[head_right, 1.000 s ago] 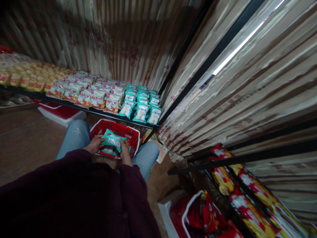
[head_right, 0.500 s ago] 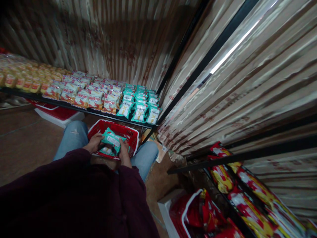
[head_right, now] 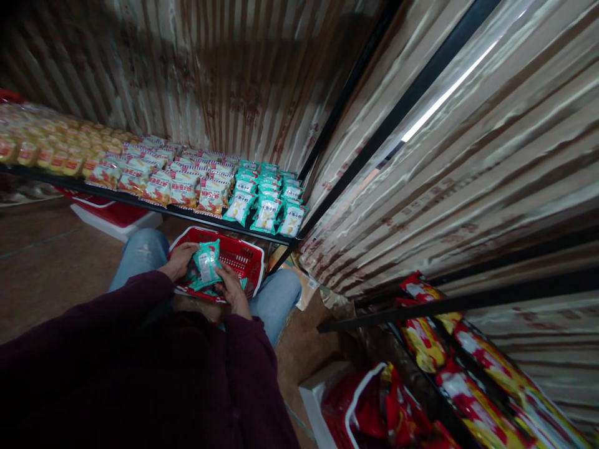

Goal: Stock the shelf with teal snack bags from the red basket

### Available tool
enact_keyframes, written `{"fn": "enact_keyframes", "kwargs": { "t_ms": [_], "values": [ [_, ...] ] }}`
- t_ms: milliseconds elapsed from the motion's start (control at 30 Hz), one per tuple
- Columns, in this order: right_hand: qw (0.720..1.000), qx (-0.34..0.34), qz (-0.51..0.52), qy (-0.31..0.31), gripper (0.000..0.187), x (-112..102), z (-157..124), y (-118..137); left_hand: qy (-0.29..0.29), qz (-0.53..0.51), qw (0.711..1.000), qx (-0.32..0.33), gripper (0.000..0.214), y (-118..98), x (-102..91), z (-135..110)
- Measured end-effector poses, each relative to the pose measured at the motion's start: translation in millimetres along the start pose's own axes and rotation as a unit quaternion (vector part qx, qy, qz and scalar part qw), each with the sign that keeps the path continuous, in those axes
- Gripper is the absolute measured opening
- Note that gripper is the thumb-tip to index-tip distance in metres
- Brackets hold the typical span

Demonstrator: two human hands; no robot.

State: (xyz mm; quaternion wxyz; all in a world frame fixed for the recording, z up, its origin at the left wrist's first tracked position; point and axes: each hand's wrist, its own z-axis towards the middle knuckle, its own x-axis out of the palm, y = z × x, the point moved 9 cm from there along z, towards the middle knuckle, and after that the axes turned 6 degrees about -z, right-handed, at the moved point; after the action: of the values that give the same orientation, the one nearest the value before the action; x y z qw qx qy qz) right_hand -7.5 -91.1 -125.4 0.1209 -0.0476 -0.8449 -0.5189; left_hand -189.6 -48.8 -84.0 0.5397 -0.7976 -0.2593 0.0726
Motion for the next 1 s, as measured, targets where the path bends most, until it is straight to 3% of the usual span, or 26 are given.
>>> {"fn": "enact_keyframes", "kwargs": {
  "t_ms": [167, 433, 567, 767, 900, 1000],
  "values": [
    [1.000, -0.025, -0.002, 0.017, 0.046, 3.1, 0.9, 4.2, -0.003, 0.004, 1.000, 0.000, 0.013, -2.7, 9.5, -11.4],
    [0.998, -0.064, -0.027, -0.006, 0.050, -0.1, 5.4, 9.3, 0.095, 0.024, 0.992, -0.084, 0.030, 14.4, 21.1, -25.0],
    [0.992, -0.091, -0.081, -0.043, 0.044, -6.9, 10.2, 7.7, 0.102, 0.033, 0.990, -0.096, 0.028, 19.8, 22.7, -28.3],
    [0.952, -0.178, -0.200, -0.152, 0.034, -26.8, 8.1, 27.1, 0.072, 0.045, 0.994, -0.069, 0.024, 22.8, 24.2, -35.0],
    [0.927, -0.204, -0.271, -0.162, 0.019, -24.5, -0.3, 39.3, 0.067, 0.054, 0.994, -0.065, 0.025, 26.5, 26.4, -38.1],
    [0.917, -0.209, -0.303, -0.152, 0.022, -18.2, -7.4, 43.4, 0.077, 0.058, 0.993, -0.071, 0.026, 27.9, 28.3, -37.2]
  ]
}}
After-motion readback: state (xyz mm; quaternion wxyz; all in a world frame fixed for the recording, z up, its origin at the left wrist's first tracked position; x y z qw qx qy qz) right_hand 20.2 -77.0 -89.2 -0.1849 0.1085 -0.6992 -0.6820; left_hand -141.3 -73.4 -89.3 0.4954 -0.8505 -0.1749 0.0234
